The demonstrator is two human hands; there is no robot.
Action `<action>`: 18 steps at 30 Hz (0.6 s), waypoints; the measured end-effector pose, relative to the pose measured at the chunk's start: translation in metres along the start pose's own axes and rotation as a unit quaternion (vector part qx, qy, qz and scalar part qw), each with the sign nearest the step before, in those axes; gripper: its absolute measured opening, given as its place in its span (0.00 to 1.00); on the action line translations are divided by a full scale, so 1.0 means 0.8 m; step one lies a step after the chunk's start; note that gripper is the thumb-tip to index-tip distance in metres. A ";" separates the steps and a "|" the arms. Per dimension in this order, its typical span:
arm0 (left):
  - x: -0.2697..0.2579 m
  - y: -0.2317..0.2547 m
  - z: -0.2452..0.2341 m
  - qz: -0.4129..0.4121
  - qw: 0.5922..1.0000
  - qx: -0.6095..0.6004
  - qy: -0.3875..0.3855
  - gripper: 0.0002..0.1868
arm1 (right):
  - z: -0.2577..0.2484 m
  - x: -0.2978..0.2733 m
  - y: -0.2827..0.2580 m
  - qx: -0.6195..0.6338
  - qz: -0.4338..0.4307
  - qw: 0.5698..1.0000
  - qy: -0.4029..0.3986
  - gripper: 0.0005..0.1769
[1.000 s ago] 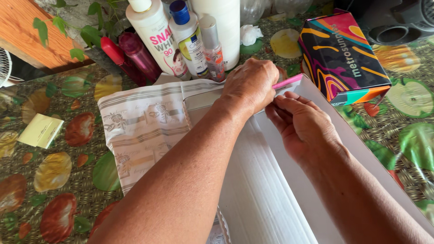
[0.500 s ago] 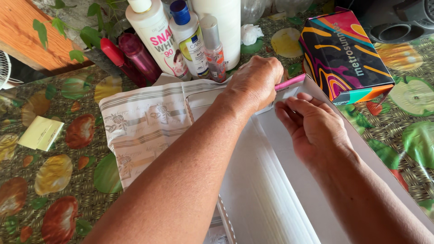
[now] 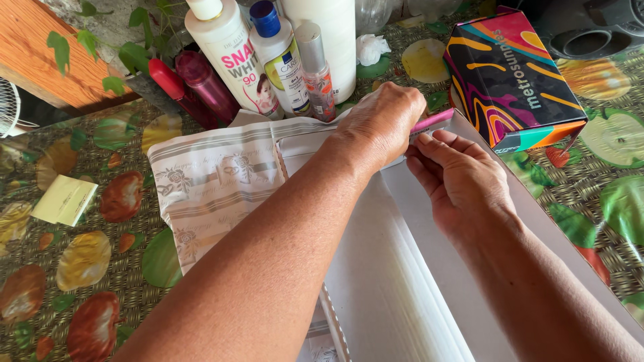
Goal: The person assembles a white cardboard box by folding its flaps and securing them with tape. They use scissors to cut the tape and repeatedly apply tape to the box edges to hold the structure together.
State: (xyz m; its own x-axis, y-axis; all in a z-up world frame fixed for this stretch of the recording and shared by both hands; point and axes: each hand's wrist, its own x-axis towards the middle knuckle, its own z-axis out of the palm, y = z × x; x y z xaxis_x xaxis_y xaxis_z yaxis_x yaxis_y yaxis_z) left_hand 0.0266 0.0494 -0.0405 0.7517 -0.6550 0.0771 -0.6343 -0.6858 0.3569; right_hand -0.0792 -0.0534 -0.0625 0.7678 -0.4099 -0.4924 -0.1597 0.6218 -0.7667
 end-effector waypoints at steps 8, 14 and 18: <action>0.003 -0.003 0.003 0.020 0.999 0.022 -0.010 0.05 | 0.007 0.008 -0.008 -0.027 0.029 0.999 0.004 0.10; 0.005 -0.010 0.002 0.036 0.999 0.010 -0.019 0.08 | 0.010 0.007 -0.009 -0.043 0.044 0.998 0.018 0.13; 0.012 -0.017 -0.013 0.057 0.995 -0.002 -0.087 0.13 | 0.010 0.005 -0.007 -0.038 0.040 0.998 0.014 0.15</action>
State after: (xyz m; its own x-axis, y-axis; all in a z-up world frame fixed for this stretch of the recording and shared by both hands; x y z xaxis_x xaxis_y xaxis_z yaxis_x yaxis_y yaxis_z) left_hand 0.0440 0.0557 -0.0345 0.6321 -0.7736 -0.0455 -0.7123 -0.6031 0.3590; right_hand -0.0700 -0.0532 -0.0572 0.7328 -0.3807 -0.5639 -0.2676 0.6008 -0.7533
